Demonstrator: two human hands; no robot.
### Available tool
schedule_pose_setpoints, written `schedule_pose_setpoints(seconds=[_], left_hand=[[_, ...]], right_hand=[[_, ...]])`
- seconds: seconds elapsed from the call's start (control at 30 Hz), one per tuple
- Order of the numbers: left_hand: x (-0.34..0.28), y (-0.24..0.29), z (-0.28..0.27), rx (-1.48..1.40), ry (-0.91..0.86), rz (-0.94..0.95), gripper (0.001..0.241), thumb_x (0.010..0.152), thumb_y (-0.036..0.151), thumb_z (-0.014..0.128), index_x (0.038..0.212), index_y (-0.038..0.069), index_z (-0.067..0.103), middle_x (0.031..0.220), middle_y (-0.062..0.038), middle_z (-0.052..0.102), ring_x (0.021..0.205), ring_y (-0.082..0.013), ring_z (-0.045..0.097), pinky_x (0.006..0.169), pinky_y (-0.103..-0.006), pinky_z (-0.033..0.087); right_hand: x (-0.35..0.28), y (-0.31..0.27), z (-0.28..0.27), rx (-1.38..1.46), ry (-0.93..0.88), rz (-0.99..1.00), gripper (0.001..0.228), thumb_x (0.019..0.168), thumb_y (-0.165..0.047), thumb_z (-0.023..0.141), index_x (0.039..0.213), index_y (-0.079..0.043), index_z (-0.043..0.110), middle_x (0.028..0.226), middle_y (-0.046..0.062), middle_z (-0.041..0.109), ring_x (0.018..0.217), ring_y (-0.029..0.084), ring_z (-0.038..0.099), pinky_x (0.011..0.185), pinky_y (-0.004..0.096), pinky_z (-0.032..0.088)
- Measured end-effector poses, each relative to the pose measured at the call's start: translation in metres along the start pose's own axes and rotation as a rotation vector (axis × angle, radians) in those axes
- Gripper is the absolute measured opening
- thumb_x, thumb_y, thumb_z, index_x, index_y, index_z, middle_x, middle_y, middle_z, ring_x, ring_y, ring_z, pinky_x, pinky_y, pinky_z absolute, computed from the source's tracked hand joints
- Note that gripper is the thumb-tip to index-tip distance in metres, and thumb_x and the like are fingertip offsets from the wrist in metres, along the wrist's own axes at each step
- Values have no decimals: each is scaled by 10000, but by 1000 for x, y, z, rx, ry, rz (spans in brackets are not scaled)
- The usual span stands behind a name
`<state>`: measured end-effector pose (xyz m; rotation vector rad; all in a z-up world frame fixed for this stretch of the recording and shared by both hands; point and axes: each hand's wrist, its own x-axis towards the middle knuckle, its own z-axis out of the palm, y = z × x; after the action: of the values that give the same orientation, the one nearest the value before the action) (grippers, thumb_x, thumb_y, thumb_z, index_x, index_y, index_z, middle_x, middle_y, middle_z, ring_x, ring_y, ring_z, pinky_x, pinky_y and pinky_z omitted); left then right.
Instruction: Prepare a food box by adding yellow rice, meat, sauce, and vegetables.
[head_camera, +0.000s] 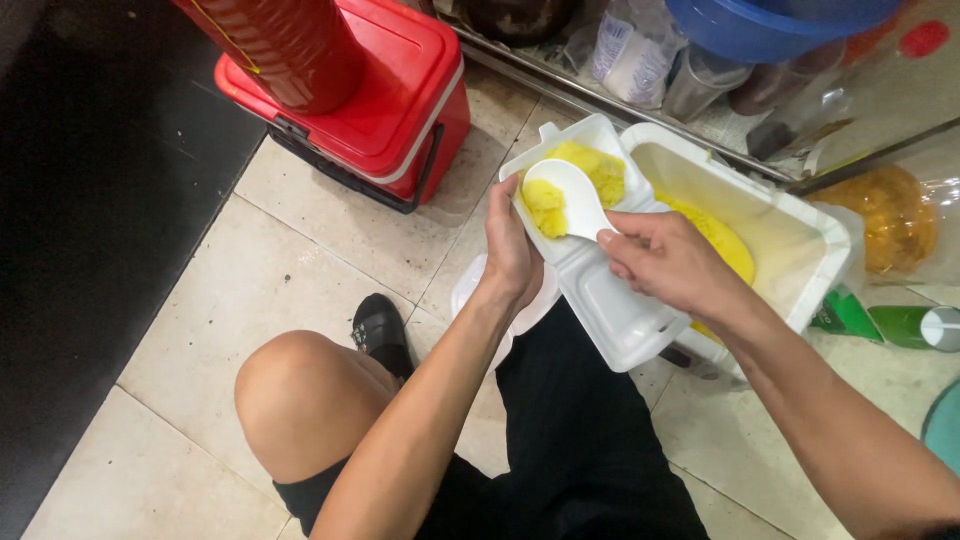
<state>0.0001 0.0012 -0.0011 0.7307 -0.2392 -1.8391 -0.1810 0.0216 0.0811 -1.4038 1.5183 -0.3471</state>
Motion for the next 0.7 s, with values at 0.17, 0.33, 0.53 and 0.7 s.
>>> schedule_pose_setpoints(seconds=[0.17,0.33,0.53,0.7], left_hand=[[-3,17,4,3,20,7,618,1026,443,298,1397,-10,496,1387,-181,593,1261,-270,591,1119,-410,447],[4,24,-22,-42,215,31,570,960,477,323,1252,32,528,1306,-223,624,1207,-311,625,1024,-420,516],[3,34,-34,-59,178,101,525,971,439,354,1229,21,542,1281,-212,618,1184,-304,634,1004,-416,540],[-4,37,-8,-163,71,75,716,979,557,348,1379,-14,509,1400,-244,582,1265,-328,606,1059,-422,518]], right_hand=[[-1,9,-25,532,-196,247,316,998,-226,611,1221,-27,716,682,-52,503,527,33,374,457,195,297],[-22,22,-79,389,85,252,258,997,-212,576,1157,-57,706,670,1,534,528,81,430,436,211,326],[13,138,-86,-32,145,391,370,1040,-237,599,1371,-86,667,900,98,694,750,164,614,693,309,514],[18,174,-53,-336,75,-10,656,924,-222,727,1526,-93,498,1378,166,639,1268,297,600,1083,425,448]])
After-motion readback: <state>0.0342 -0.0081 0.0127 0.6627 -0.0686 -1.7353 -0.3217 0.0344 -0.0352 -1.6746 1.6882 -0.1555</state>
